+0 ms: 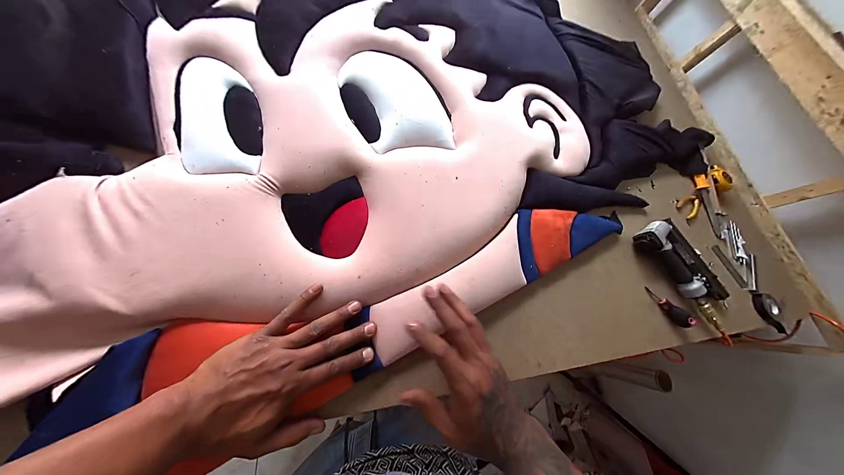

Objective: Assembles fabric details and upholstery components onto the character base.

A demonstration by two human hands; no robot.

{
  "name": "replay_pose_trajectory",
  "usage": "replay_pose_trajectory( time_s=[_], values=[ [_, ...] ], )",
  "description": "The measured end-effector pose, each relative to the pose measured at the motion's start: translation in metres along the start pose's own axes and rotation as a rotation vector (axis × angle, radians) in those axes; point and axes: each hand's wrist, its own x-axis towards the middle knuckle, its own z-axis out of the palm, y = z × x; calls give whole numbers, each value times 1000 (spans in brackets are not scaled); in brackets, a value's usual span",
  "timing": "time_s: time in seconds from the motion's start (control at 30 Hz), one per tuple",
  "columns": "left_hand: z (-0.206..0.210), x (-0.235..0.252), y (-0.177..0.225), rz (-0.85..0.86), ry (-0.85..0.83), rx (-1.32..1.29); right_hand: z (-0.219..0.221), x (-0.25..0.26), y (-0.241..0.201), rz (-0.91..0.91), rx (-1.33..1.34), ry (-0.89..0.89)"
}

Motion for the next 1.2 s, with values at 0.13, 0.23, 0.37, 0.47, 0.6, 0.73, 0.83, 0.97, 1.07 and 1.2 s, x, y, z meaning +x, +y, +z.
replay_pose_trajectory(
  time_s=[0.13,0.23,0.37,0.47,0.6,0.73,0.83,0.97,1.07,1.2],
  values=[
    [2,1,-2,-1,-2,-11,-39,-33,70,140,-160,61],
    [1,1,-3,0,-2,-26,-64,-32,122,109,-240,61],
    [0,0,-1,0,-4,-23,-72,-12,179,-1,-305,30],
    [0,2,0,-13,-4,-15,-74,7,201,-97,-301,5],
    [-10,6,-2,-28,-62,-88,-72,19,210,-196,-285,-34],
    [-15,9,-6,-44,-79,-192,-70,29,210,-224,-303,-92],
    [-10,7,-10,-47,-48,-209,-70,35,207,-227,-310,-147],
    [3,1,-8,-64,-3,-175,-76,41,196,-206,-348,-229],
    [5,-2,-3,-67,-9,-201,-84,46,183,-183,-380,-327],
    [1,-4,-1,-69,-60,-243,-88,50,182,-200,-381,-406]
  ],
)
